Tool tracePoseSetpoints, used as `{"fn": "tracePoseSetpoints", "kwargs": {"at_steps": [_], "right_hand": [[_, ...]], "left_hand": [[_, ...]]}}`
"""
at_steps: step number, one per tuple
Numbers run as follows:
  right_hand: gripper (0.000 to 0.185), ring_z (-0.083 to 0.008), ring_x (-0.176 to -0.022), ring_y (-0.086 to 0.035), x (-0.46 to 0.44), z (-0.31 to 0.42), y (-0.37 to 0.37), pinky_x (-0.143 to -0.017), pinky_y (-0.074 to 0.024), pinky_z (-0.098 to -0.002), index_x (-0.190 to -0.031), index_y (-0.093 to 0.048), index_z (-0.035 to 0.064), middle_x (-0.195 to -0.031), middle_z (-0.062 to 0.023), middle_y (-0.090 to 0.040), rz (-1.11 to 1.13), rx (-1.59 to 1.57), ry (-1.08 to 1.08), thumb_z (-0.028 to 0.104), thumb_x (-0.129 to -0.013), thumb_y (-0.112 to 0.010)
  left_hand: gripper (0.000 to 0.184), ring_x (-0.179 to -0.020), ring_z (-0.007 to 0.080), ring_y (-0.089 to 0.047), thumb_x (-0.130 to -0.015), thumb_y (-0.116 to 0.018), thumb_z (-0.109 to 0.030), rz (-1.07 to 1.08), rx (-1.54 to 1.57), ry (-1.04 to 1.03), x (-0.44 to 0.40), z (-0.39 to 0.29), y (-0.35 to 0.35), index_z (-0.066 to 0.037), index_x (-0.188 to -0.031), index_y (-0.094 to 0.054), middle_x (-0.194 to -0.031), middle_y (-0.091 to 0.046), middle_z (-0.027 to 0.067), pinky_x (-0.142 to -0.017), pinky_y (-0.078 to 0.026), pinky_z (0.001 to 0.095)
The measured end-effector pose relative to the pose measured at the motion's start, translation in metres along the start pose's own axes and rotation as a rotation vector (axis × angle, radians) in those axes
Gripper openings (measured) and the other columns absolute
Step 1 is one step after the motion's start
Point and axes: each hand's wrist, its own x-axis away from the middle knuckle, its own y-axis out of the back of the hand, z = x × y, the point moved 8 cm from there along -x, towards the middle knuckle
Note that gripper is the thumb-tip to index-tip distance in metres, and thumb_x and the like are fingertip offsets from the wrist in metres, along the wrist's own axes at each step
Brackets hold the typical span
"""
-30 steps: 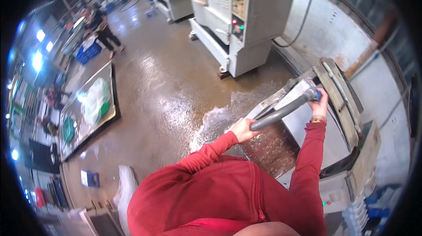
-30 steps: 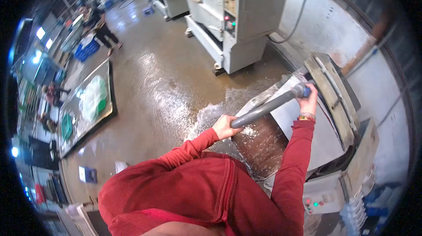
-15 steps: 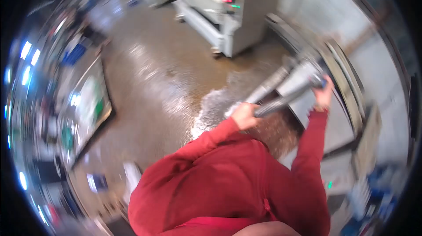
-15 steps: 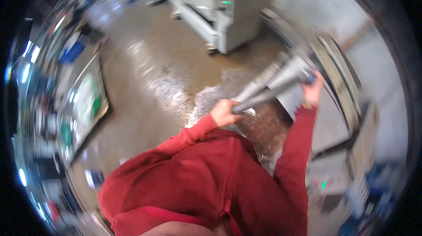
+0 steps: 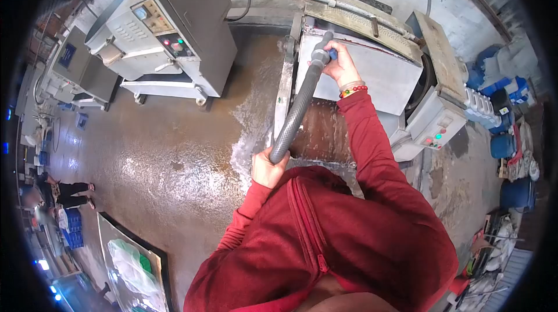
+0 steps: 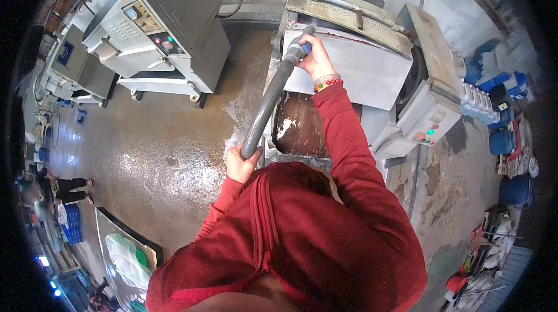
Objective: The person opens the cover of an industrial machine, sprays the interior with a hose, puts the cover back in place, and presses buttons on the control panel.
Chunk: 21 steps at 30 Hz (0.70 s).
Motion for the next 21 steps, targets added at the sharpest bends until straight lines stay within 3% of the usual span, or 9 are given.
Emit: {"fn": "tracePoseSetpoints", "kwargs": {"at_steps": [12,21], "right_hand": [[0.020,-0.0326,-0.086,-0.051,0.016,0.002,0.011,-0.077,-0.0417,-0.0582,-0.083,-0.049,0.0038,-0.089,-0.0128,-0.051,0.026,-0.054,0.092,0.005,-0.063,-0.052],[0.036,-0.0383,-0.086,-0.050,0.004,0.016,0.007,-0.077,-0.0419,-0.0554,-0.096,-0.043,-0.0032,-0.094,-0.0200,-0.047,0.080,-0.130,0.096,0.006,-0.062,-0.052]], "left_hand": [[0.016,-0.054,0.0209,-0.060,-0.071,-0.062,-0.018,0.002,0.004,-0.012,0.006,0.014,-0.007,-0.003,-0.076,-0.062,-0.056,-0.054,0.0171,-0.054,-0.045,0.0319],[0.016,-0.053,0.0105,-0.057,-0.069,-0.065,-0.014,-0.073,0.032,-0.074,-0.004,-0.021,0.006,-0.002,-0.080,-0.063,-0.058,-0.058,0.0114,-0.054,-0.045,0.0277]]}}
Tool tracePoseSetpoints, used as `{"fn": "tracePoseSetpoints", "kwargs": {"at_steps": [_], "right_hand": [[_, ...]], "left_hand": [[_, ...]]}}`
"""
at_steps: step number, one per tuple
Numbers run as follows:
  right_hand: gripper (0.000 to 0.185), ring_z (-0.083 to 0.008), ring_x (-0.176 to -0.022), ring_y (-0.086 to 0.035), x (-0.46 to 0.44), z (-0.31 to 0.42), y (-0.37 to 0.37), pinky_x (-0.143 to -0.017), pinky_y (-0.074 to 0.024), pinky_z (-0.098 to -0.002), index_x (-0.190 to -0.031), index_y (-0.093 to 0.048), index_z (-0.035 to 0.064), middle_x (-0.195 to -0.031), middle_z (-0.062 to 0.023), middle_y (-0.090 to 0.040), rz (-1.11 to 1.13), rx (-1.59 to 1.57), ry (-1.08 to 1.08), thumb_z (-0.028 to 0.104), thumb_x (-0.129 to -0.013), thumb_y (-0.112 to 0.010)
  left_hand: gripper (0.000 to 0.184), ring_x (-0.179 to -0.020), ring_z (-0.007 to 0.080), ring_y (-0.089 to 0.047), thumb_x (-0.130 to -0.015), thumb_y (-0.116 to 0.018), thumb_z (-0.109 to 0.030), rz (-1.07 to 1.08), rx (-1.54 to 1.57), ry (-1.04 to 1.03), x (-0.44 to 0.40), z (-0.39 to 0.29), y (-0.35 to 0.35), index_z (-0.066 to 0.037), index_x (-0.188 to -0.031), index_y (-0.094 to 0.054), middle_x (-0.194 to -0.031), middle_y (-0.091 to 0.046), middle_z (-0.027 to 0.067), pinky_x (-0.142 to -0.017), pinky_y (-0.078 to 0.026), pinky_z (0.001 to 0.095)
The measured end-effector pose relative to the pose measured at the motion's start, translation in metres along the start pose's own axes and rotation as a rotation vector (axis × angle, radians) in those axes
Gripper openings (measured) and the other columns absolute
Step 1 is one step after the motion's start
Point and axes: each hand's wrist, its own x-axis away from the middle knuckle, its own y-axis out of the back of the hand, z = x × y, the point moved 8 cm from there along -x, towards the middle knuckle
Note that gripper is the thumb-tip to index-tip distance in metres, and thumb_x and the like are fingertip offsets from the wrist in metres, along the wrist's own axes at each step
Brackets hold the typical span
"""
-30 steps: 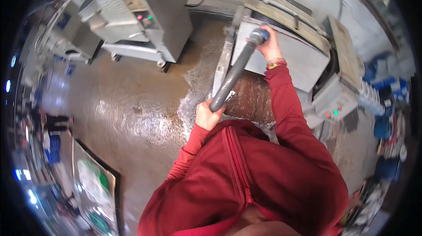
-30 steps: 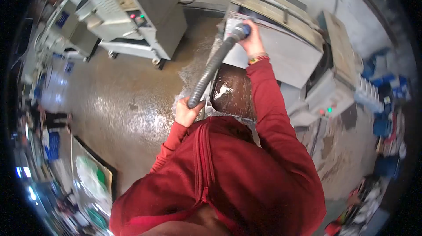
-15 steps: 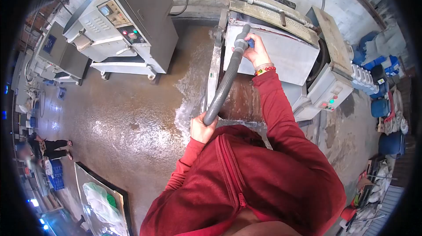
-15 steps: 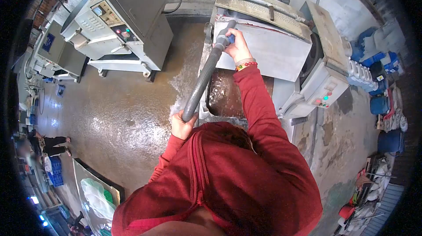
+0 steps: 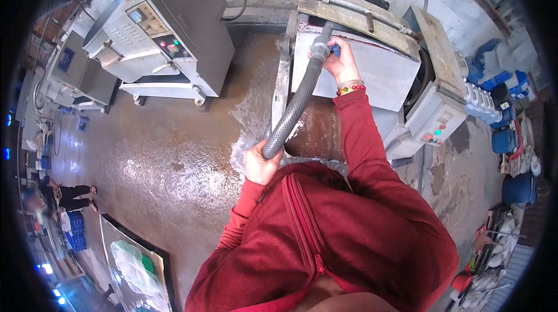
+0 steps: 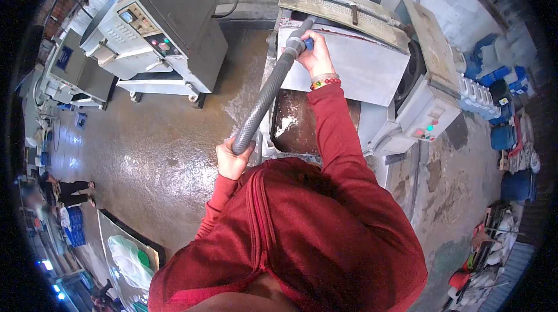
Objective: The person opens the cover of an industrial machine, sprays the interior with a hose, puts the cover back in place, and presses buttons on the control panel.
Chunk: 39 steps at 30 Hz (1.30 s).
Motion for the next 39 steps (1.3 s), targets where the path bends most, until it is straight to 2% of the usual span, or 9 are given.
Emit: {"fn": "tracePoseSetpoints", "kwargs": {"at_steps": [6,8,9,13,18,21,29,35,39], "right_hand": [[0.035,-0.0348,-0.085,-0.048,-0.003,0.000,-0.015,-0.077,-0.0416,-0.0556,-0.093,-0.042,-0.0006,-0.092,-0.0169,-0.046,-0.033,-0.063,-0.005,0.003,-0.060,-0.053],[0.034,-0.0328,-0.084,-0.046,0.002,-0.002,-0.025,-0.076,-0.0412,-0.0584,-0.092,-0.042,0.0013,-0.089,-0.0150,-0.044,-0.024,-0.068,0.013,0.003,-0.060,-0.055],[0.034,-0.0325,-0.084,-0.046,0.003,-0.002,-0.029,-0.076,-0.0412,-0.0591,-0.091,-0.041,0.0017,-0.088,-0.0146,-0.044,-0.007,-0.068,0.017,0.003,-0.060,-0.055],[0.026,-0.0308,-0.082,-0.046,-0.002,-0.006,-0.029,-0.073,-0.0420,-0.0597,-0.083,-0.044,0.0040,-0.087,-0.0130,-0.042,0.020,-0.098,0.014,0.003,-0.061,-0.057],[0.017,-0.0267,-0.080,-0.047,0.005,-0.016,-0.040,-0.071,-0.0434,-0.0589,-0.076,-0.045,0.0063,-0.081,-0.0074,-0.044,0.030,-0.089,0.015,0.004,-0.063,-0.055],[0.016,-0.0294,-0.074,-0.049,0.002,-0.018,-0.040,-0.068,-0.0447,-0.0606,-0.076,-0.045,0.0094,-0.077,-0.0105,-0.044,0.010,-0.068,0.036,0.006,-0.062,-0.053],[0.019,-0.0298,-0.073,-0.049,0.002,-0.020,-0.043,-0.068,-0.0438,-0.0622,-0.079,-0.045,0.0072,-0.076,-0.0105,-0.044,0.011,-0.062,0.046,0.006,-0.063,-0.053],[0.014,-0.0337,-0.079,-0.049,-0.005,-0.024,-0.046,-0.072,-0.0439,-0.0615,-0.074,-0.046,0.0073,-0.083,-0.0120,-0.043,0.047,-0.076,0.028,0.006,-0.064,-0.056],[0.010,-0.0329,-0.075,-0.051,-0.003,-0.025,-0.049,-0.070,-0.0436,-0.0623,-0.069,-0.045,0.0074,-0.079,-0.0129,-0.045,0.001,-0.082,0.026,0.007,-0.065,-0.055]], "left_hand": [[0.018,-0.054,0.0062,-0.052,-0.069,-0.066,-0.013,-0.020,0.043,0.024,-0.010,-0.008,0.013,0.001,-0.079,-0.062,-0.059,-0.060,0.0061,-0.054,-0.044,0.0247],[0.019,-0.054,0.0053,-0.051,-0.069,-0.067,-0.013,-0.046,0.052,-0.011,-0.014,-0.009,0.018,0.002,-0.079,-0.062,-0.059,-0.060,0.0060,-0.053,-0.043,0.0243],[0.019,-0.052,0.0037,-0.047,-0.069,-0.067,-0.013,-0.062,0.068,0.008,-0.014,-0.009,0.019,0.003,-0.079,-0.062,-0.056,-0.056,0.0014,-0.050,-0.040,0.0228],[0.016,-0.051,0.0030,-0.037,-0.069,-0.067,-0.012,-0.080,0.081,0.072,-0.013,-0.004,0.024,0.002,-0.076,-0.061,-0.054,-0.045,-0.0050,-0.047,-0.034,0.0204],[0.014,-0.052,0.0021,-0.039,-0.069,-0.066,-0.010,-0.111,0.110,0.063,-0.015,-0.001,0.036,0.002,-0.075,-0.060,-0.056,-0.048,-0.0054,-0.048,-0.034,0.0193],[0.014,-0.053,0.0021,-0.039,-0.069,-0.067,-0.009,-0.108,0.114,0.070,-0.013,0.001,0.039,0.002,-0.075,-0.061,-0.057,-0.049,-0.0054,-0.049,-0.035,0.0190],[0.012,-0.050,0.0018,-0.039,-0.070,-0.067,-0.007,-0.115,0.158,0.077,-0.011,-0.003,0.041,0.001,-0.073,-0.059,-0.055,-0.049,-0.0055,-0.047,-0.033,0.0185],[0.012,-0.046,0.0029,-0.042,-0.070,-0.068,-0.007,-0.143,0.193,0.127,-0.011,-0.005,0.046,0.000,-0.072,-0.059,-0.053,-0.049,-0.0035,-0.044,-0.032,0.0191],[0.015,-0.043,0.0034,-0.041,-0.069,-0.068,-0.007,-0.154,0.195,0.118,-0.010,-0.008,0.046,-0.002,-0.063,-0.055,-0.050,-0.047,-0.0036,-0.042,-0.032,0.0195]]}}
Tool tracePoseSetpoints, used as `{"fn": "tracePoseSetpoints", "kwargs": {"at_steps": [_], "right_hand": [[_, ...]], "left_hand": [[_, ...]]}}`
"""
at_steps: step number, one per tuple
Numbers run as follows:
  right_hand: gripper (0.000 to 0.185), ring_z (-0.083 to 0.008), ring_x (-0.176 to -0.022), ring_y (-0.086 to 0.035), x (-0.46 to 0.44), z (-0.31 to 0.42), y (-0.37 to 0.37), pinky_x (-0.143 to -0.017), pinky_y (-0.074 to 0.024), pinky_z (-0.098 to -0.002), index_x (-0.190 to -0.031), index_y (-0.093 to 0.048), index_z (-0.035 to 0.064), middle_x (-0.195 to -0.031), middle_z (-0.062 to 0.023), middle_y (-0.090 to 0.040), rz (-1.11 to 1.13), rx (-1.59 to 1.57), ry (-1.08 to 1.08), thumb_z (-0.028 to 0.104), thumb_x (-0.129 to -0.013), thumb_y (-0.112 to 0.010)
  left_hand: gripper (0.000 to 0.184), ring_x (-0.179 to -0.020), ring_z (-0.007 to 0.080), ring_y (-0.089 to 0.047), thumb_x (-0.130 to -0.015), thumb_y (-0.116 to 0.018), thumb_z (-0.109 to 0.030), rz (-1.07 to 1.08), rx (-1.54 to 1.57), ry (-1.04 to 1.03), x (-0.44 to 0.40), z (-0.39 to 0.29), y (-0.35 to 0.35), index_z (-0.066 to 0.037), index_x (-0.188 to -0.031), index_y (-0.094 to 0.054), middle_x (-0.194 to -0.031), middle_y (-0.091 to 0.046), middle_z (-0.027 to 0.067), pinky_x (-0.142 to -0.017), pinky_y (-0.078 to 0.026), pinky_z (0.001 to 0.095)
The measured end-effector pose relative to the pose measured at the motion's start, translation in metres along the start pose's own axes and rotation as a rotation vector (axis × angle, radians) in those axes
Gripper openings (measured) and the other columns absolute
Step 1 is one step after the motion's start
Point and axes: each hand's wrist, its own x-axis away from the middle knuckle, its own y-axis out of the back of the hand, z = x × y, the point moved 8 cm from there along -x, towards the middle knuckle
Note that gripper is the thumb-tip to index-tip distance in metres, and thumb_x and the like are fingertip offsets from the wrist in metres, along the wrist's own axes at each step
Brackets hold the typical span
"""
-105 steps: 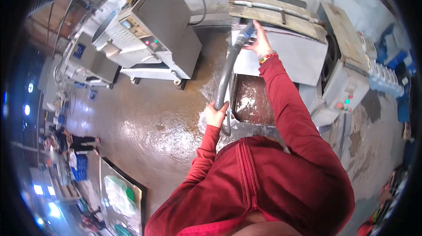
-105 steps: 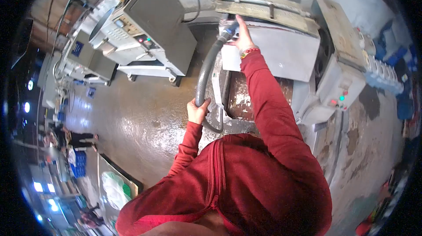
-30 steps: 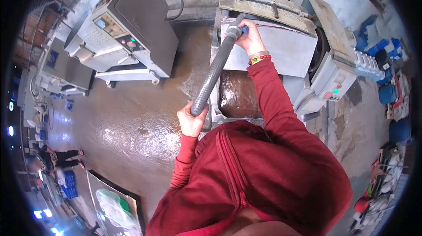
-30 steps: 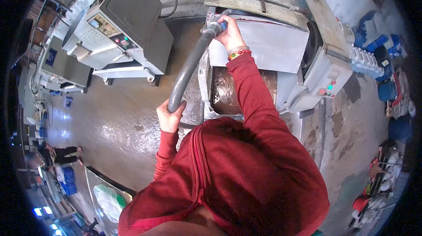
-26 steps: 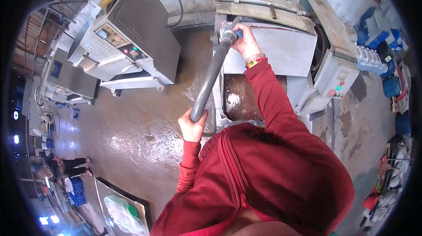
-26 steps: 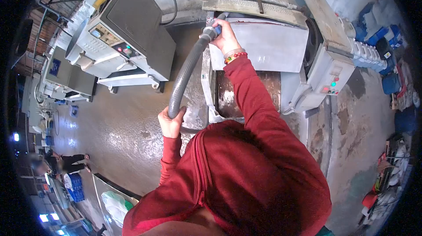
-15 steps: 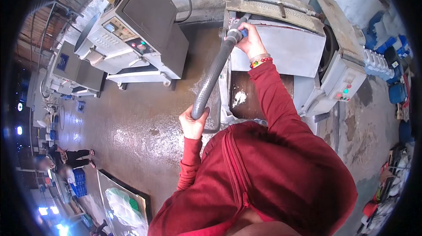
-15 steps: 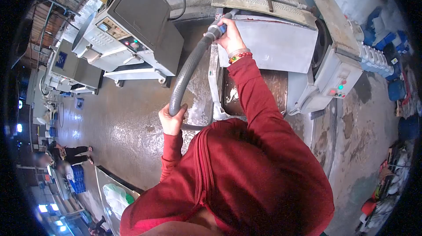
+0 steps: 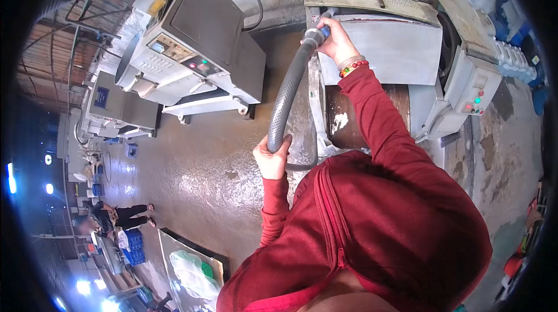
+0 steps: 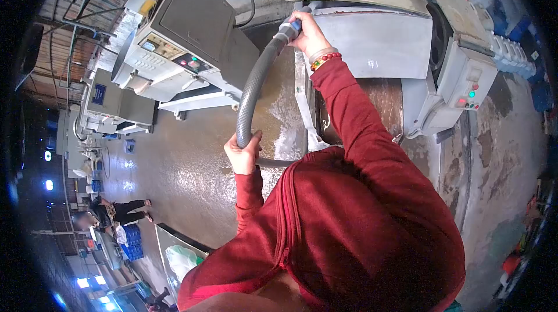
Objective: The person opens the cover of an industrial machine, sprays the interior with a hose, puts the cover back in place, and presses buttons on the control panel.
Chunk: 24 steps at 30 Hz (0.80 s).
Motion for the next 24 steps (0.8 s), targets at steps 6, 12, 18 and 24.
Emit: {"fn": "tracePoseSetpoints", "kwargs": {"at_steps": [6,12,18,24], "right_hand": [[0.017,-0.0276,-0.071,-0.047,-0.008,-0.003,0.005,-0.069,-0.0453,-0.0562,-0.073,-0.044,0.0081,-0.077,-0.0099,-0.043,0.027,0.046,-0.007,0.010,-0.061,-0.056],[0.017,-0.0281,-0.071,-0.048,-0.006,0.000,0.001,-0.067,-0.0460,-0.0570,-0.073,-0.044,0.0071,-0.076,-0.0104,-0.043,0.037,0.035,-0.007,0.010,-0.062,-0.056],[0.012,-0.0315,-0.073,-0.051,0.003,0.005,-0.004,-0.069,-0.0454,-0.0603,-0.073,-0.045,0.0068,-0.077,-0.0119,-0.045,0.044,0.022,0.005,0.007,-0.067,-0.055],[0.012,-0.0312,-0.073,-0.051,-0.002,0.005,0.004,-0.069,-0.0455,-0.0603,-0.074,-0.045,0.0063,-0.077,-0.0119,-0.045,0.016,0.014,-0.001,0.007,-0.066,-0.054]], "left_hand": [[0.016,-0.043,0.0035,-0.040,-0.069,-0.068,-0.006,-0.010,0.018,-0.004,0.000,0.001,0.002,-0.003,-0.062,-0.054,-0.050,-0.047,-0.0032,-0.042,-0.032,0.0194],[0.015,-0.043,0.0036,-0.041,-0.069,-0.067,-0.006,-0.017,0.015,-0.017,0.000,-0.007,0.001,-0.003,-0.062,-0.054,-0.049,-0.047,-0.0028,-0.042,-0.032,0.0191],[0.015,-0.042,0.0036,-0.041,-0.069,-0.067,-0.007,-0.006,-0.008,-0.016,-0.002,-0.010,0.000,-0.003,-0.062,-0.054,-0.049,-0.047,-0.0030,-0.042,-0.031,0.0190],[0.017,-0.040,0.0037,-0.040,-0.069,-0.068,-0.008,-0.015,0.005,-0.006,0.000,-0.007,-0.002,-0.004,-0.061,-0.053,-0.047,-0.046,-0.0028,-0.039,-0.030,0.0193]]}}
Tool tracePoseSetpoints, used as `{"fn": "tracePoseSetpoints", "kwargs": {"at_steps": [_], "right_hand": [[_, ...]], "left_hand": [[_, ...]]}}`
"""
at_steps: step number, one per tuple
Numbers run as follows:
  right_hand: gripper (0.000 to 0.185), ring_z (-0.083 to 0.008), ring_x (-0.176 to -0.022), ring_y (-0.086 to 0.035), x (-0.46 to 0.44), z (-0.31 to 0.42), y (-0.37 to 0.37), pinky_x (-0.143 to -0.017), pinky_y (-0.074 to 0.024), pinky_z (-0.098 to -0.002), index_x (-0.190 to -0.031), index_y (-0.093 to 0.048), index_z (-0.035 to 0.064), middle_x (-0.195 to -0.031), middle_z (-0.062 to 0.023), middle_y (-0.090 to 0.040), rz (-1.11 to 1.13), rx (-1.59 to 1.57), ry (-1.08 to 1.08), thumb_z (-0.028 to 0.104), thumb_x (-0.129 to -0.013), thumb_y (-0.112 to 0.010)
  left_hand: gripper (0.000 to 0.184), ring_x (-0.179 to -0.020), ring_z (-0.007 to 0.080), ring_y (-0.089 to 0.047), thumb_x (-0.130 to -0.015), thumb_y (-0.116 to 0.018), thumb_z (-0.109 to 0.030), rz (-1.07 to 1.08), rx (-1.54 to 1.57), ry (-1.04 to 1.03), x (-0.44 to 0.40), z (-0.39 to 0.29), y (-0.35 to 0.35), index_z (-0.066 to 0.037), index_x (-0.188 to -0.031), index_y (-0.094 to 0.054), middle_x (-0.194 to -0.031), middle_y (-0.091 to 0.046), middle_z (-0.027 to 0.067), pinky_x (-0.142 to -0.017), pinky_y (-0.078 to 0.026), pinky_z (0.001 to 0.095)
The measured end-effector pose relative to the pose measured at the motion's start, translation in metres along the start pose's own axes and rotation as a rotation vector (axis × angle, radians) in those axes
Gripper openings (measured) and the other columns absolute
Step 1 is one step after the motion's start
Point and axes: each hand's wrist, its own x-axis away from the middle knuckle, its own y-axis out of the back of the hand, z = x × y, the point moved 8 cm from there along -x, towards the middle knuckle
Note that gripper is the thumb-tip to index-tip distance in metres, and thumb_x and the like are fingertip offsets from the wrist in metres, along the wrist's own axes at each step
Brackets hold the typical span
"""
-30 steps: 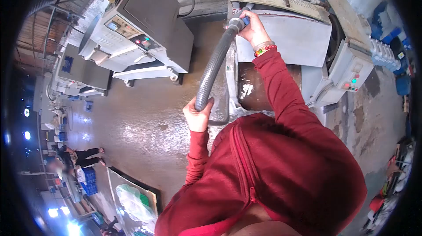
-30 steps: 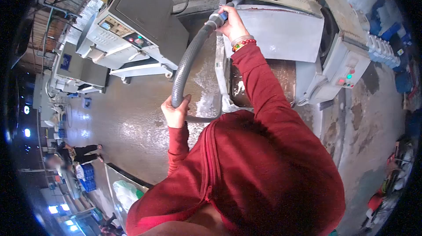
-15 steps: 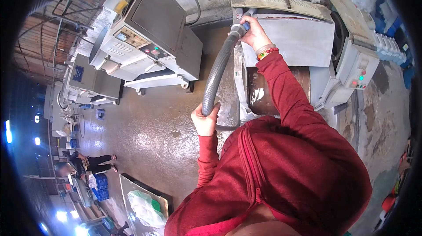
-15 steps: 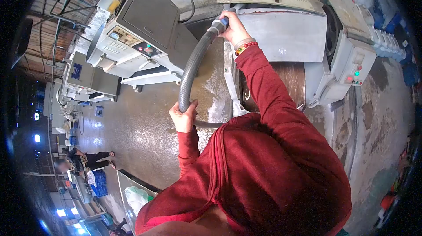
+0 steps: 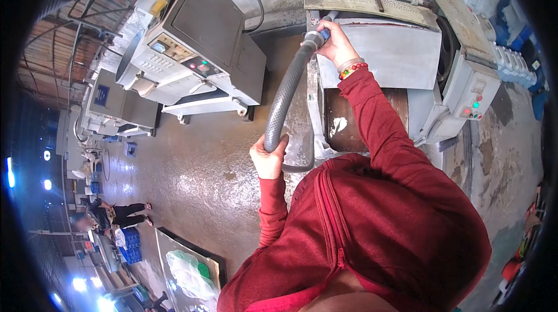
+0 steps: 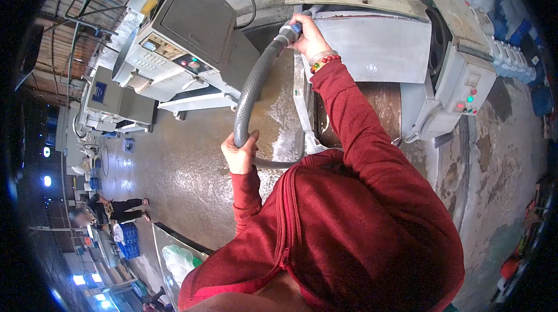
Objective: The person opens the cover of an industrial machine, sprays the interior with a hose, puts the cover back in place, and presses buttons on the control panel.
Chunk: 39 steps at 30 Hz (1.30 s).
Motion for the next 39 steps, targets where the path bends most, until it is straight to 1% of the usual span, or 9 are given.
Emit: {"fn": "tracePoseSetpoints", "kwargs": {"at_steps": [2,5,8,14,23,26,32,38,39], "right_hand": [[0.011,-0.0312,-0.074,-0.052,-0.002,-0.001,0.003,-0.069,-0.0457,-0.0600,-0.074,-0.045,0.0061,-0.077,-0.0121,-0.045,-0.015,-0.008,-0.001,0.006,-0.066,-0.054],[0.014,-0.0284,-0.071,-0.048,-0.008,-0.002,0.004,-0.069,-0.0454,-0.0595,-0.070,-0.045,0.0068,-0.076,-0.0111,-0.043,0.029,-0.007,-0.015,0.009,-0.063,-0.057],[0.013,-0.0282,-0.072,-0.048,-0.004,-0.001,-0.001,-0.069,-0.0452,-0.0598,-0.070,-0.045,0.0067,-0.076,-0.0110,-0.043,0.045,0.016,-0.015,0.009,-0.063,-0.056],[0.014,-0.0274,-0.071,-0.049,0.010,0.002,-0.009,-0.068,-0.0457,-0.0578,-0.072,-0.046,0.0069,-0.076,-0.0106,-0.045,-0.006,0.037,0.012,0.010,-0.063,-0.056],[0.026,-0.0256,-0.074,-0.047,0.006,0.001,-0.001,-0.070,-0.0442,-0.0573,-0.084,-0.045,0.0108,-0.079,-0.0081,-0.043,0.018,0.016,0.014,0.007,-0.061,-0.057],[0.012,-0.0310,-0.078,-0.050,0.011,0.003,-0.001,-0.073,-0.0447,-0.0594,-0.073,-0.047,0.0089,-0.082,-0.0092,-0.043,-0.023,-0.009,0.021,0.006,-0.066,-0.056],[0.011,-0.0317,-0.080,-0.050,0.009,0.005,0.000,-0.075,-0.0444,-0.0589,-0.074,-0.047,0.0084,-0.084,-0.0095,-0.044,0.009,0.021,0.020,0.006,-0.067,-0.055],[0.012,-0.0330,-0.081,-0.050,0.008,0.006,0.000,-0.075,-0.0444,-0.0593,-0.074,-0.046,0.0090,-0.084,-0.0105,-0.045,0.005,0.006,0.022,0.005,-0.067,-0.055],[0.011,-0.0328,-0.080,-0.050,0.005,0.005,0.001,-0.075,-0.0443,-0.0595,-0.073,-0.046,0.0092,-0.084,-0.0101,-0.045,0.009,0.006,0.016,0.005,-0.066,-0.054]], "left_hand": [[0.017,-0.039,0.0037,-0.040,-0.069,-0.068,-0.008,-0.008,-0.006,-0.025,0.000,0.001,0.000,-0.004,-0.061,-0.053,-0.047,-0.046,-0.0027,-0.038,-0.029,0.0192],[0.017,-0.040,0.0037,-0.040,-0.069,-0.068,-0.008,-0.004,-0.023,-0.009,0.001,-0.001,-0.001,-0.004,-0.061,-0.053,-0.047,-0.046,-0.0028,-0.039,-0.030,0.0192],[0.017,-0.040,0.0036,-0.040,-0.069,-0.067,-0.008,-0.002,-0.016,0.000,0.002,-0.006,-0.001,-0.004,-0.061,-0.053,-0.048,-0.046,-0.0029,-0.039,-0.029,0.0193],[0.016,-0.043,0.0034,-0.040,-0.069,-0.067,-0.007,-0.001,-0.011,0.003,0.001,-0.001,0.000,-0.004,-0.061,-0.053,-0.049,-0.046,-0.0033,-0.041,-0.030,0.0194],[0.012,-0.045,0.0031,-0.040,-0.069,-0.067,-0.006,0.007,-0.001,0.020,0.002,0.001,-0.001,-0.002,-0.066,-0.056,-0.051,-0.047,-0.0041,-0.043,-0.031,0.0192],[0.010,-0.045,0.0029,-0.041,-0.069,-0.067,-0.006,0.022,-0.023,0.014,0.002,0.002,-0.001,-0.002,-0.068,-0.058,-0.052,-0.048,-0.0043,-0.043,-0.032,0.0193],[0.009,-0.044,0.0026,-0.040,-0.070,-0.067,-0.005,0.032,-0.012,0.016,0.003,0.000,-0.004,-0.001,-0.073,-0.059,-0.051,-0.048,-0.0042,-0.042,-0.031,0.0191],[0.010,-0.042,0.0026,-0.040,-0.070,-0.067,-0.006,0.035,0.010,0.019,0.003,0.001,-0.005,-0.001,-0.073,-0.059,-0.050,-0.047,-0.0037,-0.040,-0.030,0.0186],[0.012,-0.040,0.0036,-0.040,-0.069,-0.067,-0.006,0.024,0.010,0.002,0.003,-0.001,-0.005,-0.002,-0.068,-0.056,-0.048,-0.047,-0.0025,-0.039,-0.030,0.0191]]}}
